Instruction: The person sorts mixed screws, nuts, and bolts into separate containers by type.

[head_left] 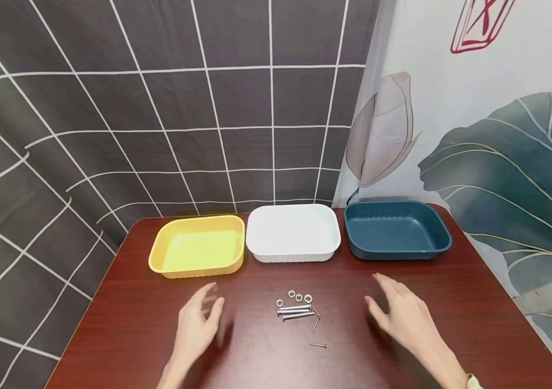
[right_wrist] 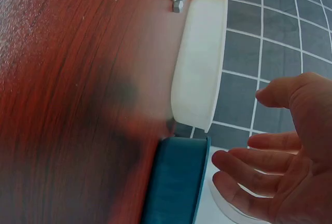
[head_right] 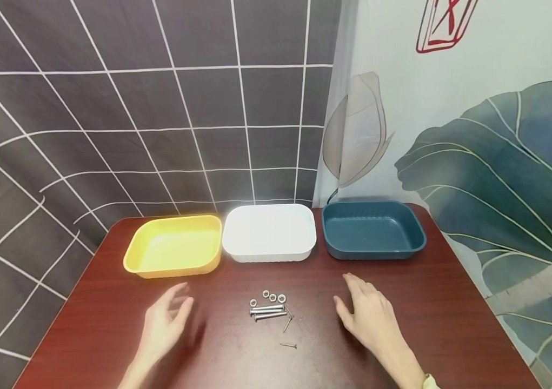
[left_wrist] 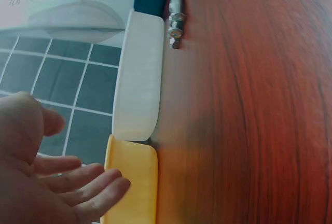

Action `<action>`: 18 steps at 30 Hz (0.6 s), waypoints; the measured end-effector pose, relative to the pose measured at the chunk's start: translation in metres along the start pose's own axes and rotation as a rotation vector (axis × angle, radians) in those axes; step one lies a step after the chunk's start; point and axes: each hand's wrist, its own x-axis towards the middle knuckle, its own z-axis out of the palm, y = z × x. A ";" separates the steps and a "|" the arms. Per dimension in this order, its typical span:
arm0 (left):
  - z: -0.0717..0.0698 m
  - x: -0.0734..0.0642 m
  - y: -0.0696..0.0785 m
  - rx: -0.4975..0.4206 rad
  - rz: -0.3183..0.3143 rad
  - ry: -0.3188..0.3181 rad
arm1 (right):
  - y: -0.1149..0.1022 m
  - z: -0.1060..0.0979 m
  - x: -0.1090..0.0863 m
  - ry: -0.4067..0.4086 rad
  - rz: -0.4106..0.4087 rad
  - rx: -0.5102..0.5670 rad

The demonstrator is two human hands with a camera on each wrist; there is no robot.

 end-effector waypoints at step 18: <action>-0.020 0.012 -0.028 -0.387 -0.411 0.375 | -0.009 0.012 -0.002 0.162 -0.013 0.111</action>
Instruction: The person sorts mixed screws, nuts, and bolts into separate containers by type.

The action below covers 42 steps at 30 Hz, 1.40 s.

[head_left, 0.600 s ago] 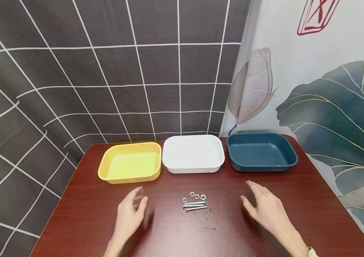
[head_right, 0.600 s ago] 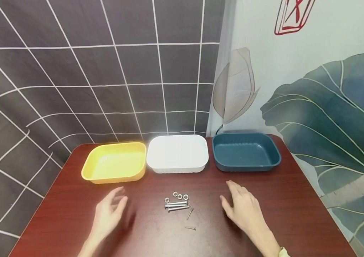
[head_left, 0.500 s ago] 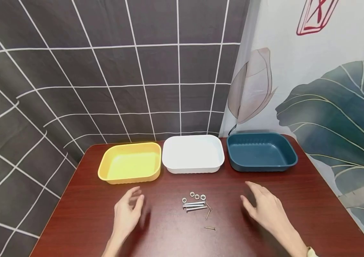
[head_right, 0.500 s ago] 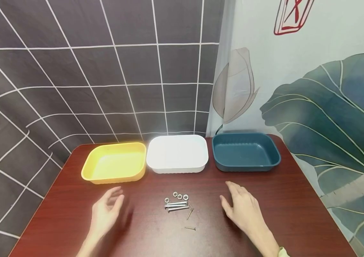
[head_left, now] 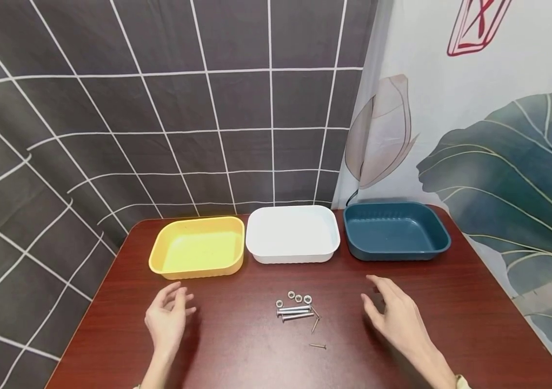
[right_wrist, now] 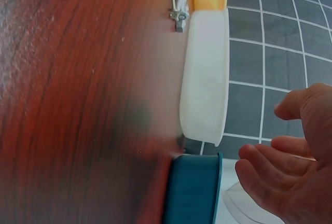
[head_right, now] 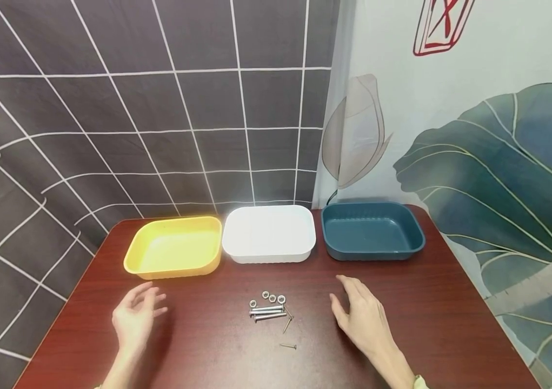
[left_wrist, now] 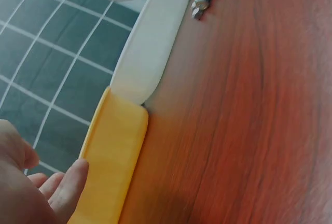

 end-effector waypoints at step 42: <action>-0.025 0.079 -0.009 -0.214 -0.409 0.044 | -0.007 0.010 -0.010 0.002 -0.003 0.097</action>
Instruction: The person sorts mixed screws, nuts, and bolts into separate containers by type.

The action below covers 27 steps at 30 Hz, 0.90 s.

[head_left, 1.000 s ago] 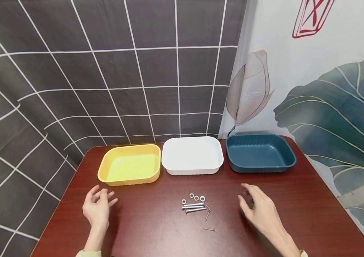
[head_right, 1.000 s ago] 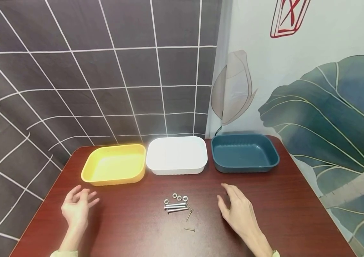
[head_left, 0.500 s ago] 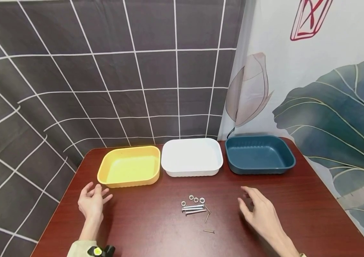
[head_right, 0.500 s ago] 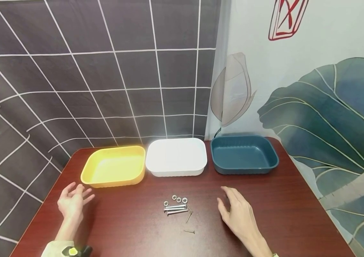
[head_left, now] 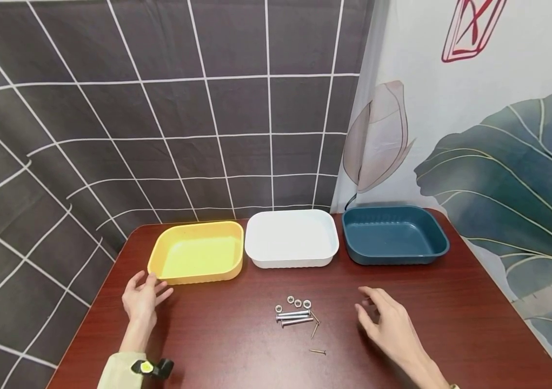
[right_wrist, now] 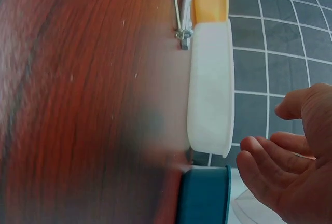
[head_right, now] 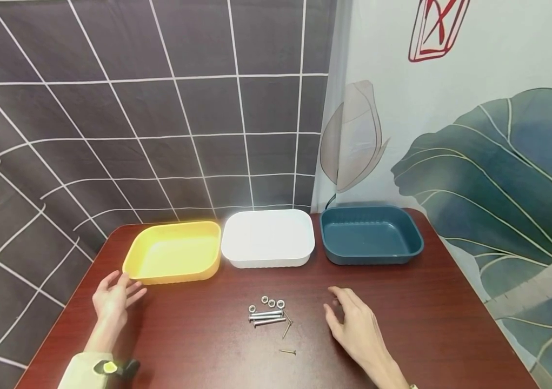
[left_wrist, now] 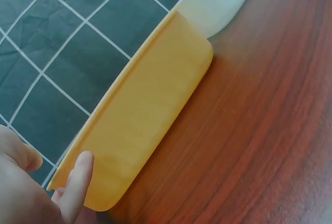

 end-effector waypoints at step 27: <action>0.002 0.015 0.007 -0.149 -0.111 -0.049 | -0.022 0.028 -0.022 -0.139 -0.097 0.322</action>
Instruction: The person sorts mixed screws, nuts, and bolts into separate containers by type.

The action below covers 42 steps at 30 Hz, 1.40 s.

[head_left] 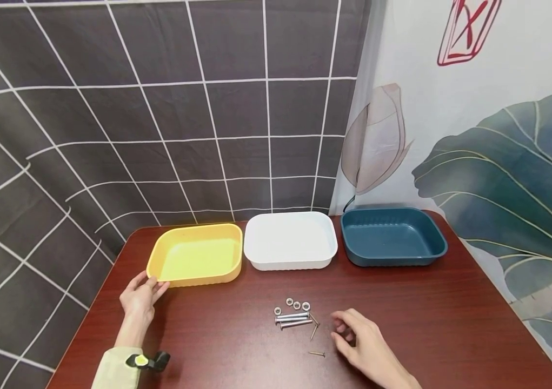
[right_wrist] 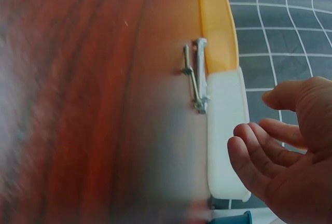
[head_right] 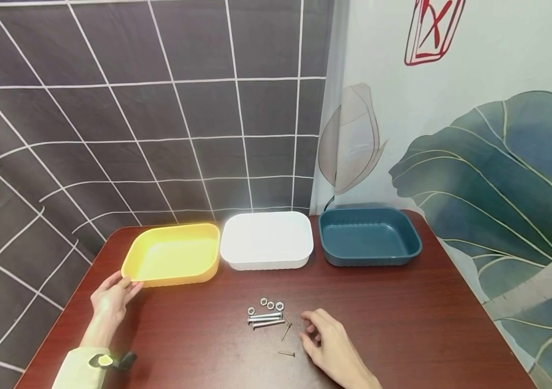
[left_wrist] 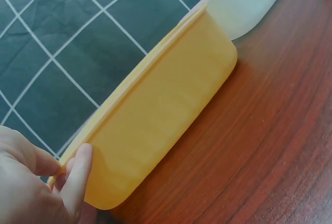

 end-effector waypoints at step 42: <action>-0.004 0.000 0.000 -0.081 -0.050 -0.022 | -0.005 0.026 -0.017 -0.238 0.000 -0.090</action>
